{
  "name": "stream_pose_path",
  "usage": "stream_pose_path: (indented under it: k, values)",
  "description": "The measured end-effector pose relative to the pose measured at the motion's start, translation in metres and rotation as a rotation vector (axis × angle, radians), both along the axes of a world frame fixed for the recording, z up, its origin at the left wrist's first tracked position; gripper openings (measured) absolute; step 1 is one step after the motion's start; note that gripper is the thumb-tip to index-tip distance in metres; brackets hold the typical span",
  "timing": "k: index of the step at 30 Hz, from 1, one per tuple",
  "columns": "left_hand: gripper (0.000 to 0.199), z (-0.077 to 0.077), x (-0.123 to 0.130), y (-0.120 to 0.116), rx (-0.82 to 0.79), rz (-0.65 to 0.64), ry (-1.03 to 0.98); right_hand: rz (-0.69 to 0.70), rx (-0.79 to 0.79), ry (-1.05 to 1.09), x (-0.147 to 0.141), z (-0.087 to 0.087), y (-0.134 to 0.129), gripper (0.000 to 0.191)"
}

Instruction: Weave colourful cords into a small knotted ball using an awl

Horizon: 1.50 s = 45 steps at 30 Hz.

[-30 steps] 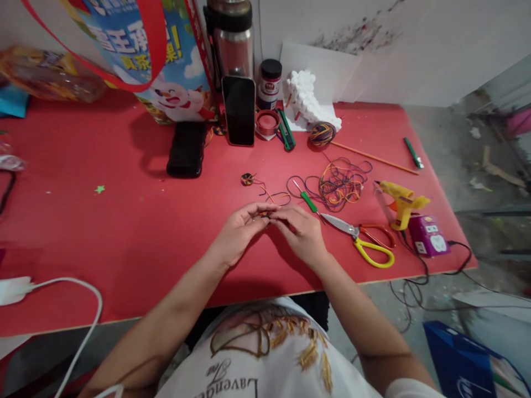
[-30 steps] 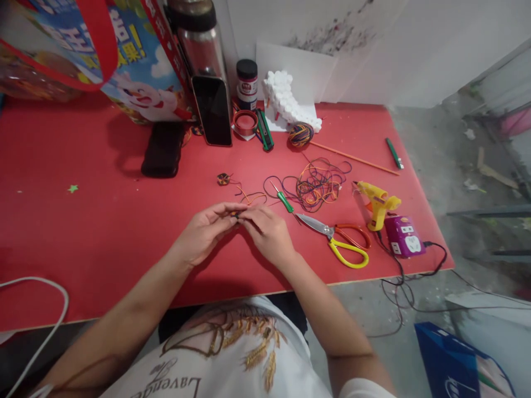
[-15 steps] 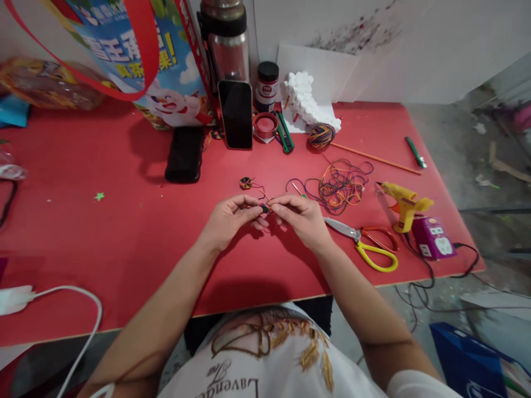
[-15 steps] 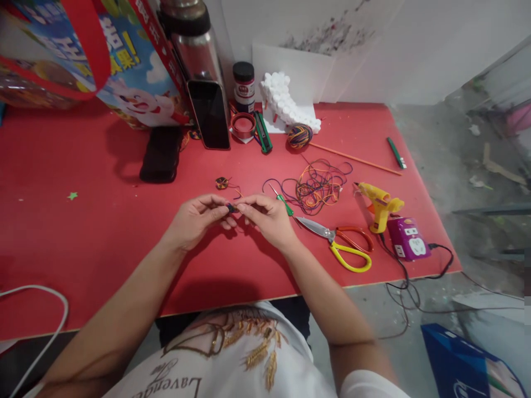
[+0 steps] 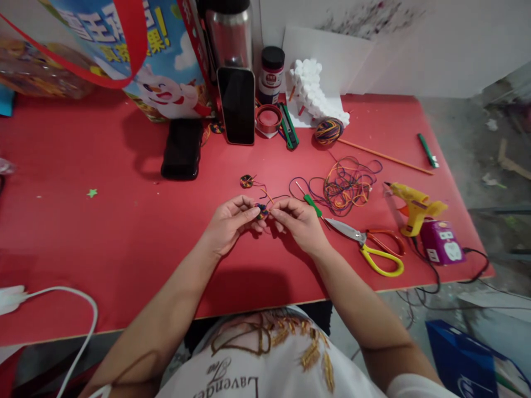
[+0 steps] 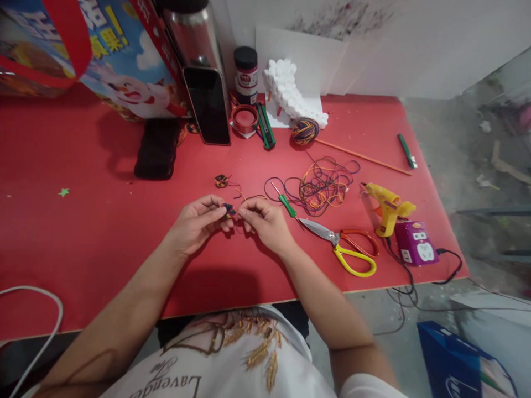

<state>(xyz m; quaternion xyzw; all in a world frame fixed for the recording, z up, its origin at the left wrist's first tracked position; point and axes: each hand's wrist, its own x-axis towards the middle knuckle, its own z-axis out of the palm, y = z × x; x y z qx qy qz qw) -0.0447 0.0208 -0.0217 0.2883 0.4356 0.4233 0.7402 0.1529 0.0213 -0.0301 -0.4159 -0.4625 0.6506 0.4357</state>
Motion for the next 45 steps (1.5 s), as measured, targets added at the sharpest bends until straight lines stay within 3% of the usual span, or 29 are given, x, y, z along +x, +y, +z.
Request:
stream_pose_path:
  k: [9,16,23,33,39,45]
  values:
    - [0.041,-0.002,-0.001,0.001,-0.08,0.009,-0.025,-0.038,0.039,-0.055,-0.003,0.002,-0.002,0.03]
    - [0.041,-0.005,0.0,0.0,-0.043,0.035,-0.027,-0.087,0.082,-0.069,-0.005,0.001,-0.003,0.023]
    - [0.041,-0.004,0.002,-0.003,-0.045,0.018,-0.019,-0.036,-0.075,0.074,-0.006,0.0,-0.002,0.036]
    - [0.044,-0.006,0.005,-0.006,0.076,0.045,0.119,0.035,-0.131,0.066,-0.008,-0.001,-0.004,0.036]
    - [0.036,-0.014,0.009,-0.009,0.21,0.102,0.275,-0.046,-0.169,0.096,-0.014,0.0,-0.005,0.038]
    - [0.053,-0.01,0.007,-0.008,0.309,0.022,0.235,-0.006,-0.233,0.151,-0.011,-0.001,-0.003,0.038]
